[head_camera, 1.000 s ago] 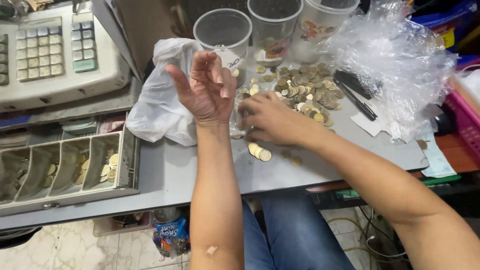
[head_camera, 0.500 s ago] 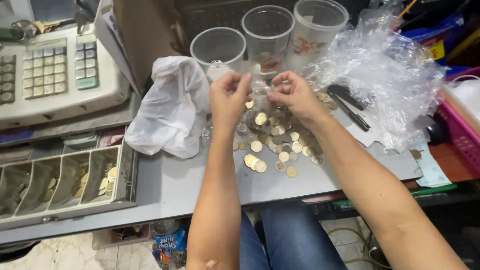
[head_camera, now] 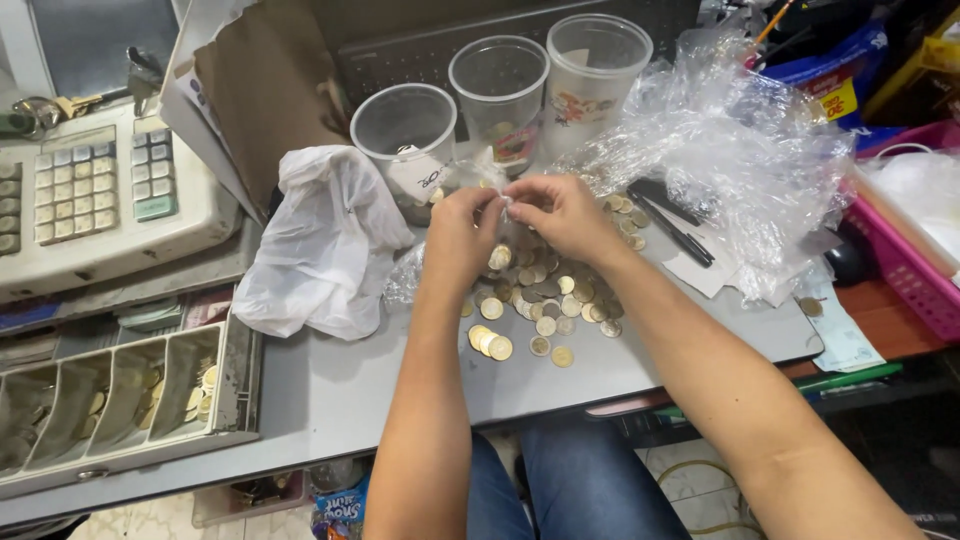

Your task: Sorting and bagging a large pile of coins on a checkout counter.

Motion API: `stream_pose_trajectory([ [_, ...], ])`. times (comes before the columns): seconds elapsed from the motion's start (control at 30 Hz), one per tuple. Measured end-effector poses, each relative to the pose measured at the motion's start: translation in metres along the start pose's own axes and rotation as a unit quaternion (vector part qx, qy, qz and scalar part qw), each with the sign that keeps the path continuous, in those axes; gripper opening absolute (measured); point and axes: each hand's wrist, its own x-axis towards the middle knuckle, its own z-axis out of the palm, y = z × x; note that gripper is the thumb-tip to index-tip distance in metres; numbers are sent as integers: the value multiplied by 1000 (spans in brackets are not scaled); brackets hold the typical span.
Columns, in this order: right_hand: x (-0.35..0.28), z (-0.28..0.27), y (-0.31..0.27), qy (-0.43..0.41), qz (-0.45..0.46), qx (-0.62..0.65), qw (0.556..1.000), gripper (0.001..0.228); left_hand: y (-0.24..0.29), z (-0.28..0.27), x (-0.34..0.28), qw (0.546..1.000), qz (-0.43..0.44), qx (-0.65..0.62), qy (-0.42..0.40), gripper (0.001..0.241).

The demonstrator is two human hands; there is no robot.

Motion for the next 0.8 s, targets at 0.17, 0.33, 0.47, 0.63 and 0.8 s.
stream_pose_trajectory([
  [0.17,-4,-3,-17,1,-33,-38,999,19,16,-4,-5,998,19,53,2,18],
  [0.33,-4,3,-14,22,-124,-127,984,15,13,1,-5,994,12,104,26,18],
  [0.47,-7,6,-13,33,-184,-237,953,9,14,1,-7,994,-27,100,30,21],
  [0.63,-9,8,-16,34,-178,-322,929,9,3,8,-3,996,-32,72,29,20],
  [0.8,-8,6,-13,24,-125,-351,927,12,20,1,-6,998,-2,17,59,14],
])
